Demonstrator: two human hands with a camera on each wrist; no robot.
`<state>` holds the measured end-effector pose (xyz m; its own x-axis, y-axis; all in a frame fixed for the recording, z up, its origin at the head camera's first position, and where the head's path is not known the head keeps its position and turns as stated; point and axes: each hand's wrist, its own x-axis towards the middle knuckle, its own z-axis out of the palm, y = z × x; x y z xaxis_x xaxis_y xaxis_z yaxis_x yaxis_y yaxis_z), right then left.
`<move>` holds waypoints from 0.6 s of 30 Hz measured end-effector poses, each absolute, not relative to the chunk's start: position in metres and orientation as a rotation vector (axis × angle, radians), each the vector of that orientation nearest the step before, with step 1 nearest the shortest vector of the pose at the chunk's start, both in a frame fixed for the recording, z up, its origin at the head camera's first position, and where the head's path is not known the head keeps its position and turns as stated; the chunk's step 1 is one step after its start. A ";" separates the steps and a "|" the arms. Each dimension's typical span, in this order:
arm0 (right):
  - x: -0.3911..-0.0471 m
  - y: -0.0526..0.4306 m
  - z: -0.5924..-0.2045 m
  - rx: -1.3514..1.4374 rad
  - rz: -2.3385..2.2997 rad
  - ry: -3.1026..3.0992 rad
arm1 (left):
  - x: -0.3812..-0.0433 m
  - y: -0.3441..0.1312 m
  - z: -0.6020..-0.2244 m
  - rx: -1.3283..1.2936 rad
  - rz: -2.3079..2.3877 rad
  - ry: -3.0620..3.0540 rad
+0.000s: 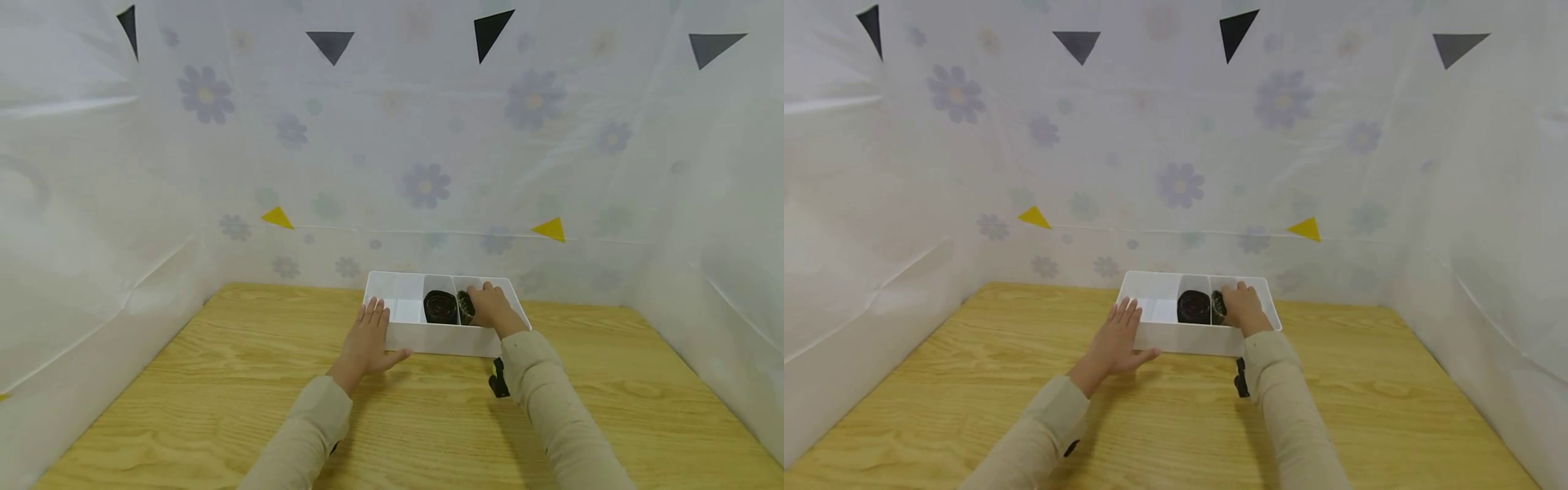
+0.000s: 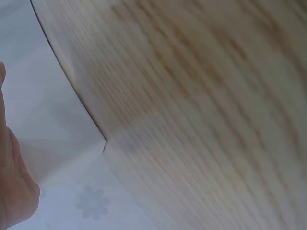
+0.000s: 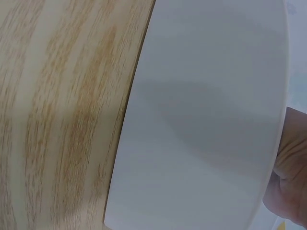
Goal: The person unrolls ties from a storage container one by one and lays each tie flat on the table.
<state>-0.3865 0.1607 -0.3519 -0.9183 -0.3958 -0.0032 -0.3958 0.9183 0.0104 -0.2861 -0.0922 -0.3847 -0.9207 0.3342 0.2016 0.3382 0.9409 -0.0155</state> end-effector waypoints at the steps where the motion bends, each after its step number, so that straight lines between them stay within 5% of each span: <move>1: -0.386 0.161 -0.352 -0.633 -0.006 3.076 | -0.287 -0.092 -0.385 -0.506 -0.027 -2.895; 18: -0.384 0.167 -0.357 -0.708 -0.141 3.306 | -0.290 -0.089 -0.387 -0.496 -0.011 -2.897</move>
